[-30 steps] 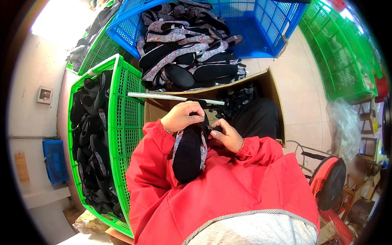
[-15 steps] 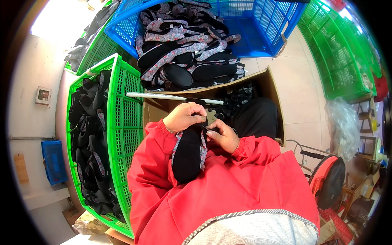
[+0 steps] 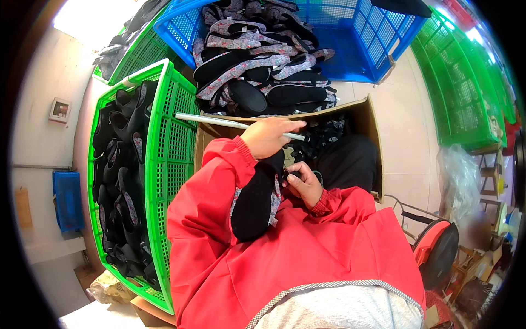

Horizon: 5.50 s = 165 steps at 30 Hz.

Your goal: The person sits on the floor and sews straps onto the soles of black slippers using a needle and thread. They pick up slippers from a blue crate, stitch the attachment points, and place the finished items into a green crate.

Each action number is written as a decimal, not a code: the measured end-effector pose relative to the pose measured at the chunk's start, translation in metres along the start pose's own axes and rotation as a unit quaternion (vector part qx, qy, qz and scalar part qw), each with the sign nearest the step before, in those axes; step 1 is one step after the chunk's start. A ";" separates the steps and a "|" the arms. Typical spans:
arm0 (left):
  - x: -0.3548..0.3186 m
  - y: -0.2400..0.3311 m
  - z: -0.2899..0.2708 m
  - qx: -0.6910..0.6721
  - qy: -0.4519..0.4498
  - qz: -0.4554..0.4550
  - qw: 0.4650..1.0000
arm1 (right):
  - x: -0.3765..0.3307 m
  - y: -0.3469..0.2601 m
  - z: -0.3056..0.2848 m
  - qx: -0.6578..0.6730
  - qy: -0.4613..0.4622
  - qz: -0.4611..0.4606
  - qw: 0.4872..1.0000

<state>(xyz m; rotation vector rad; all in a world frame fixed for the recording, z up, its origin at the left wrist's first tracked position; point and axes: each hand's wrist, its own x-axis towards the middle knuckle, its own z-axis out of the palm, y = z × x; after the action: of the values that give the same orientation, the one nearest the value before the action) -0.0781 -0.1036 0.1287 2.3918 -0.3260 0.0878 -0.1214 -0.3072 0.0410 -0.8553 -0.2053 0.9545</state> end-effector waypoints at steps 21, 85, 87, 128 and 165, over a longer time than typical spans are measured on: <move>-0.139 -0.017 -0.003 -0.401 0.086 -0.330 0.850 | 0.005 0.012 -0.002 -0.156 0.056 -0.057 0.984; -0.164 0.000 0.011 -0.641 0.565 -0.238 0.462 | 0.000 0.007 -0.010 -0.088 -0.031 0.025 0.995; -0.163 0.000 0.012 -0.635 0.571 -0.236 0.464 | -0.001 0.007 -0.009 -0.097 -0.031 0.017 0.995; -0.121 0.049 0.016 -0.535 0.608 -0.204 0.550 | 0.015 -0.037 0.021 -0.353 -0.070 -0.134 0.923; -0.110 0.061 0.020 -0.526 0.594 -0.176 0.583 | -0.004 -0.055 -0.017 -0.326 -0.129 -0.018 0.936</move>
<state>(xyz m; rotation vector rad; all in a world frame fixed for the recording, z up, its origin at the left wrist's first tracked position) -0.2008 -0.1373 0.1365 0.7678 0.6122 0.9541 -0.0805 -0.3355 0.0695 -1.3242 -0.7949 0.9737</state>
